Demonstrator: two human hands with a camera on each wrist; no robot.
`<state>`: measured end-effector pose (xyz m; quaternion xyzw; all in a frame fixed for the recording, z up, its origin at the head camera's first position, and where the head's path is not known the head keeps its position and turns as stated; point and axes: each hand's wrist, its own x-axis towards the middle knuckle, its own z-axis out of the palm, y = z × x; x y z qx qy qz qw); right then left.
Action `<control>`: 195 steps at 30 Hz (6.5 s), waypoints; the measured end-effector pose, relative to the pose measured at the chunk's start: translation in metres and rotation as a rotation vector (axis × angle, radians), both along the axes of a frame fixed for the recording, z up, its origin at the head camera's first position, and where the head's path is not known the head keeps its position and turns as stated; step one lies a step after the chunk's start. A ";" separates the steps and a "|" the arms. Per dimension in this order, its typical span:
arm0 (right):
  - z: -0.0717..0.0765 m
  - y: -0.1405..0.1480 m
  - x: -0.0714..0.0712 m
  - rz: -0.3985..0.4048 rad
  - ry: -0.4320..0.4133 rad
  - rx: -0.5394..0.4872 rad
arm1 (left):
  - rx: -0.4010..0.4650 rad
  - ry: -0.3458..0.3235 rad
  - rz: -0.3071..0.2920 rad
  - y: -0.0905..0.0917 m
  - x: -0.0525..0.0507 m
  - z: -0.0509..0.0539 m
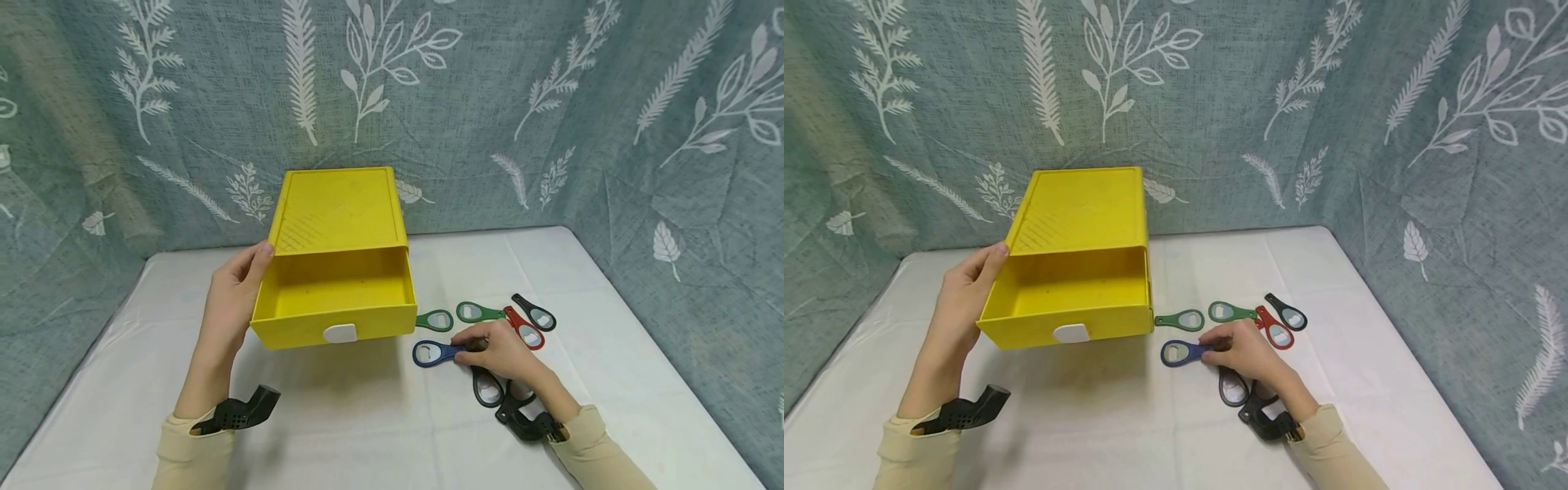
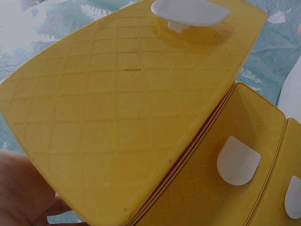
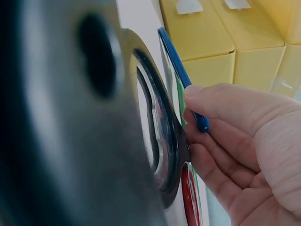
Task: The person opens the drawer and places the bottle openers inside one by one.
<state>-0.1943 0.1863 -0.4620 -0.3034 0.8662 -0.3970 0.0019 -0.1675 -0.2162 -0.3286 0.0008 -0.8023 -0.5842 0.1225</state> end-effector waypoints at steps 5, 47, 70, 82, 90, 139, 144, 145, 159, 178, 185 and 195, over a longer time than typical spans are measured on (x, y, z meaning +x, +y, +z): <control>0.000 0.000 0.000 0.003 0.019 -0.005 | -0.005 0.003 -0.003 0.000 0.000 0.001; 0.081 0.023 -0.003 -0.190 0.093 -0.203 | -0.024 0.003 0.007 0.002 0.001 0.000; 0.145 -0.003 0.013 -0.184 0.037 -0.498 | -0.032 -0.045 -0.030 -0.004 0.015 -0.004; 0.158 -0.036 0.021 -0.028 0.049 -0.540 | -0.010 -0.055 -0.030 -0.002 0.026 -0.006; 0.160 -0.060 0.019 0.003 0.023 -0.490 | 0.028 -0.072 -0.001 0.002 0.029 -0.007; 0.084 -0.024 0.000 -0.274 -0.139 -0.361 | 0.141 -0.041 0.082 0.008 0.025 -0.013; 0.073 -0.023 -0.005 -0.273 -0.175 -0.325 | 0.139 -0.048 0.084 0.008 0.025 -0.013; 0.070 -0.023 -0.007 -0.266 -0.180 -0.317 | 0.138 -0.049 0.084 0.008 0.025 -0.014; 0.034 -0.027 -0.033 -0.128 -0.270 -0.166 | 0.159 -0.020 0.079 0.007 0.024 -0.014; 0.020 -0.024 -0.054 -0.091 -0.197 0.078 | 0.169 -0.048 0.098 0.008 0.023 -0.011; 0.013 -0.024 -0.056 -0.099 -0.175 0.080 | 0.152 -0.055 0.108 0.008 0.022 -0.012; 0.015 -0.029 -0.053 -0.076 -0.168 0.073 | 0.135 -0.073 0.124 0.008 0.023 -0.012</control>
